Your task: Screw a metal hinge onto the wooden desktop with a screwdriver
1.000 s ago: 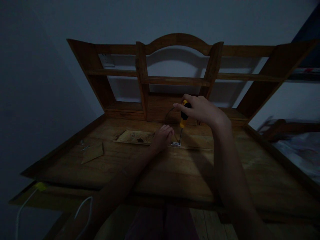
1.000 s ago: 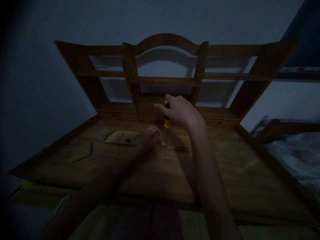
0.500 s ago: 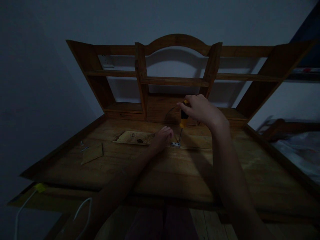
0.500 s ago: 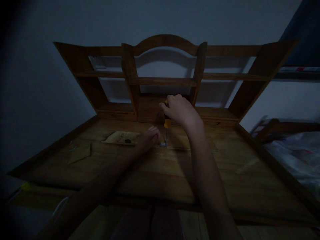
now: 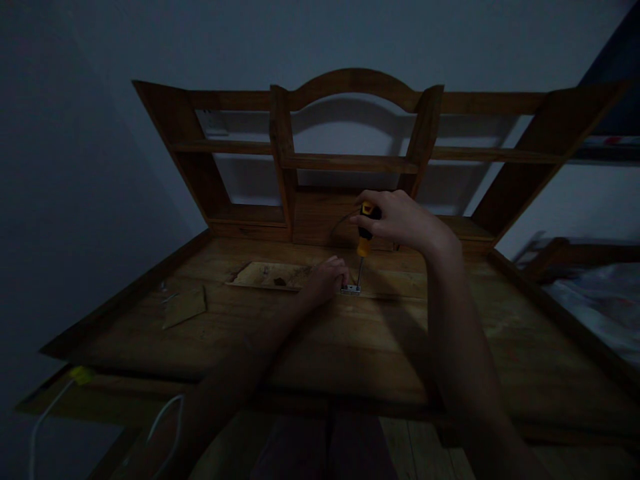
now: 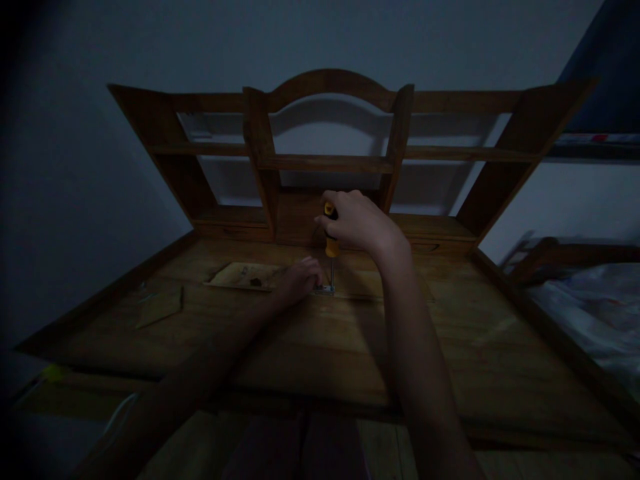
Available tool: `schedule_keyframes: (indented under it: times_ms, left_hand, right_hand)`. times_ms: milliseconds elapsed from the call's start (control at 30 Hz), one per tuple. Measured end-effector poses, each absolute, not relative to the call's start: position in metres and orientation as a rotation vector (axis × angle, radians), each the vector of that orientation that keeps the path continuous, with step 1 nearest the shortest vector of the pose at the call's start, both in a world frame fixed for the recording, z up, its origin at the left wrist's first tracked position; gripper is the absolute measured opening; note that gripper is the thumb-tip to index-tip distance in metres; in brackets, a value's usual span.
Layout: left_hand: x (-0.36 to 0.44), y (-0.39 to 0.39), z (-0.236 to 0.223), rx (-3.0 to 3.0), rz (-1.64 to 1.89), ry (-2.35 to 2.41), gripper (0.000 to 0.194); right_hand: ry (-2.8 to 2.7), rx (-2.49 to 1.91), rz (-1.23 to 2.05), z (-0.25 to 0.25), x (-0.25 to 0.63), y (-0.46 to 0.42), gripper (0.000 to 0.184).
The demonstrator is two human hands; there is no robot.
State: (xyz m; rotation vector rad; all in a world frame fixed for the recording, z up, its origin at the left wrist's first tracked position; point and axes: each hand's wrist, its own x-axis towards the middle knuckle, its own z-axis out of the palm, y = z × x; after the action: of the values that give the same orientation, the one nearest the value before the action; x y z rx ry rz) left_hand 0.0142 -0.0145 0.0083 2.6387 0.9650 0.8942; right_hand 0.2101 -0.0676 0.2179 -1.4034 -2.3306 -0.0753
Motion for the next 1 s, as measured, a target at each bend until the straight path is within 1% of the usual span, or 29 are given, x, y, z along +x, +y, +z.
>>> schedule_keyframes:
  times_ms: [67, 200, 367, 600, 667, 833, 1000]
  left_hand:
    - [0.0142, -0.0161, 0.0103, 2.630, 0.897, 0.980, 0.030]
    - [0.0146, -0.0174, 0.0119, 2.623, 0.908, 0.994, 0.031]
    - [0.0146, -0.0141, 0.0079, 2.646, 0.910, 0.994, 0.030]
    - [0.0144, -0.0133, 0.0067, 2.653, 0.937, 0.962, 0.031]
    - [0.0144, -0.0141, 0.0075, 2.652, 0.924, 0.967, 0.031]
    - [0.0146, -0.0145, 0.0084, 2.650, 0.913, 1.002, 0.030]
    - [0.0143, -0.0146, 0.0084, 2.652, 0.920, 1.027, 0.031]
  right_hand:
    - [-2.328, -1.400, -0.111, 0.2169, 0.2096, -0.0674, 0.036]
    - [-2.298, -1.473, -0.189, 0.2157, 0.2093, -0.0668, 0.036]
    - [-2.261, -1.618, -0.221, 0.2188, 0.2076, -0.0697, 0.043]
    - [-2.256, -1.667, -0.172, 0.2210, 0.2074, -0.0722, 0.046]
    - [-2.259, -1.639, -0.144, 0.2204, 0.2091, -0.0708, 0.043]
    - [-2.308, -1.487, -0.080, 0.2207, 0.2119, -0.0688, 0.030]
    - [-2.333, -1.416, -0.138, 0.2201, 0.2113, -0.0687, 0.026]
